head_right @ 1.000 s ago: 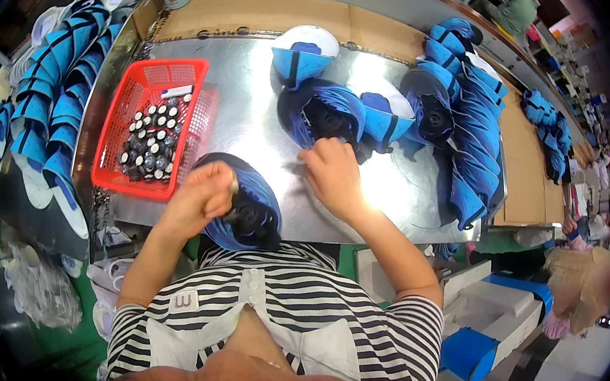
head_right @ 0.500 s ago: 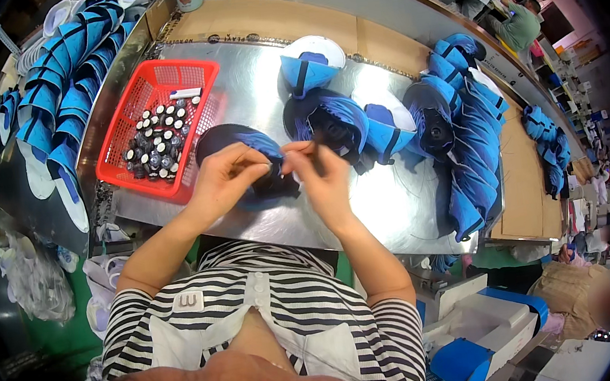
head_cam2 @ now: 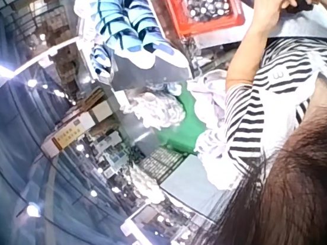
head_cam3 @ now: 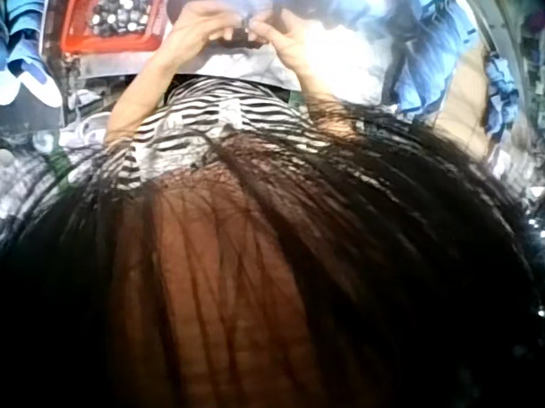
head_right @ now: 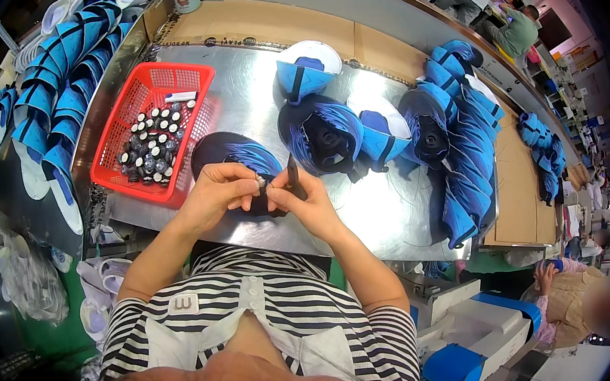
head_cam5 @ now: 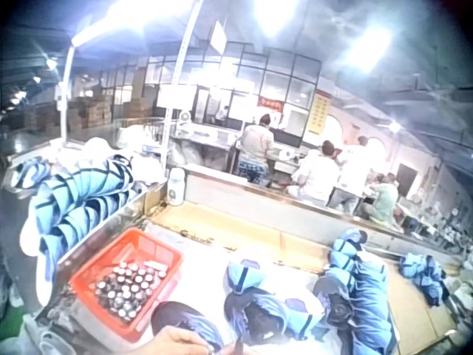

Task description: The person picks up components from a red basket and attaches them to blue and black shoe upper pieces using a handheld tool.

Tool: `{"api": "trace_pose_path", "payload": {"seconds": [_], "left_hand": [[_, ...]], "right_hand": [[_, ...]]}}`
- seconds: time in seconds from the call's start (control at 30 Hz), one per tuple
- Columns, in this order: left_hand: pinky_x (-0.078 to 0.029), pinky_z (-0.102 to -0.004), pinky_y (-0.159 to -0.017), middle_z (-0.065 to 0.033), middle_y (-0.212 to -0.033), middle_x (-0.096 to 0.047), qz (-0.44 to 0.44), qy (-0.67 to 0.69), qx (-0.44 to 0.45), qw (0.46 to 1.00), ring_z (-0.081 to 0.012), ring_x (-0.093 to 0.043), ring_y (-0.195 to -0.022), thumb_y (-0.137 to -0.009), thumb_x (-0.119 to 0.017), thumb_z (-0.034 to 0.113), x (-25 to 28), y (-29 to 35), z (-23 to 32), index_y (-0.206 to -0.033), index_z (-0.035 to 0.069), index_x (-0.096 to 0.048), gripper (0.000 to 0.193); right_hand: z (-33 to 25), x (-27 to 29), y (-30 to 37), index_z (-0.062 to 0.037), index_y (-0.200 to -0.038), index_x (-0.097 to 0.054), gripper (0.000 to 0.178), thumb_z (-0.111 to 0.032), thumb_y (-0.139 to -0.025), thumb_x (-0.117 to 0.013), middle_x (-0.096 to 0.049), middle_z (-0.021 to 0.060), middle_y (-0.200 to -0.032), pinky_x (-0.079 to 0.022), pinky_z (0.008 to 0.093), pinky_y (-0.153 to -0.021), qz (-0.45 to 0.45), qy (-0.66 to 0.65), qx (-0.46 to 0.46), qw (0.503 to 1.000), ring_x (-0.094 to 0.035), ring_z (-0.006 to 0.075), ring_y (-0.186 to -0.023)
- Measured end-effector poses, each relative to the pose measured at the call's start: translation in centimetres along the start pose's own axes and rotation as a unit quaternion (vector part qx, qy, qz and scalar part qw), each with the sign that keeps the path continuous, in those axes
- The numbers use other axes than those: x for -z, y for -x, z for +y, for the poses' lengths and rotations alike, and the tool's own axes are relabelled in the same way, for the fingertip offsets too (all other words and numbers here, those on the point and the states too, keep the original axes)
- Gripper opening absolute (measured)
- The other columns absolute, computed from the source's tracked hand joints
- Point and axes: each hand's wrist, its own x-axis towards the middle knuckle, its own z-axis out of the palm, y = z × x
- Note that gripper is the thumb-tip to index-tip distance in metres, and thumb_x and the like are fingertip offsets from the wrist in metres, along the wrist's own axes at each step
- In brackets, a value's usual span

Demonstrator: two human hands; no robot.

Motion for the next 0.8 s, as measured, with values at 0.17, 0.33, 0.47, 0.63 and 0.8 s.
{"api": "trace_pose_path", "payload": {"seconds": [0.17,0.33,0.47,0.63,0.8], "left_hand": [[-0.036,-0.0183,-0.052,-0.0031,-0.074,-0.063,0.041,0.005,-0.016,0.999,-0.0054,-0.052,-0.058,-0.085,-0.068,0.009,-0.1,-0.2,0.2,-0.087,0.001,-0.068,0.009],[-0.036,-0.0187,-0.053,-0.0012,-0.073,-0.06,0.001,-0.008,-0.014,1.0,-0.0042,-0.048,-0.057,-0.085,-0.069,0.011,-0.2,-0.9,-0.8,-0.086,0.001,-0.067,0.011],[-0.036,-0.0189,-0.053,-0.0008,-0.073,-0.06,0.035,-0.005,-0.028,0.999,-0.0039,-0.047,-0.056,-0.085,-0.068,0.011,-0.6,-0.9,-0.9,-0.084,0.002,-0.065,0.01],[-0.036,-0.0189,-0.053,-0.0005,-0.073,-0.059,-0.004,0.006,0.006,1.0,-0.0035,-0.047,-0.056,-0.086,-0.068,0.012,-0.4,-1.0,-0.9,-0.084,0.002,-0.065,0.01],[-0.035,-0.0179,-0.053,0.0011,-0.073,-0.058,-0.011,-0.03,-0.036,0.999,-0.0024,-0.046,-0.058,-0.086,-0.067,0.009,-1.1,-0.7,-1.1,-0.084,0.003,-0.064,0.008]], "right_hand": [[-4.1,0.3,0.5,-0.0051,-0.1,-0.065,0.023,-0.016,-0.082,-0.073,-0.059,0.0061,-0.08,-0.04,0.0274,-0.061,0.047,0.666,0.325,0.67,-0.054,0.0164,-0.067],[-4.4,1.0,1.2,-0.0077,-0.115,-0.066,0.039,-0.017,-0.077,-0.074,-0.054,0.007,-0.08,-0.043,0.0364,-0.066,-0.105,0.303,-0.002,0.947,-0.05,0.0262,-0.07],[-3.8,0.5,1.2,-0.0086,-0.116,-0.065,0.042,-0.017,-0.077,-0.074,-0.054,0.0073,-0.08,-0.042,0.0353,-0.07,0.047,0.537,0.152,0.828,-0.051,0.0253,-0.077],[-4.1,0.3,1.6,-0.0073,-0.115,-0.065,0.041,-0.015,-0.076,-0.075,-0.055,0.0056,-0.081,-0.043,0.0332,-0.07,-0.019,0.646,0.132,0.752,-0.053,0.0244,-0.078],[-4.1,1.2,1.5,-0.0086,-0.124,-0.061,0.048,-0.012,-0.078,-0.074,-0.054,0.0061,-0.083,-0.041,0.0285,-0.07,-0.04,0.41,0.048,0.91,-0.051,0.0196,-0.078]]}}
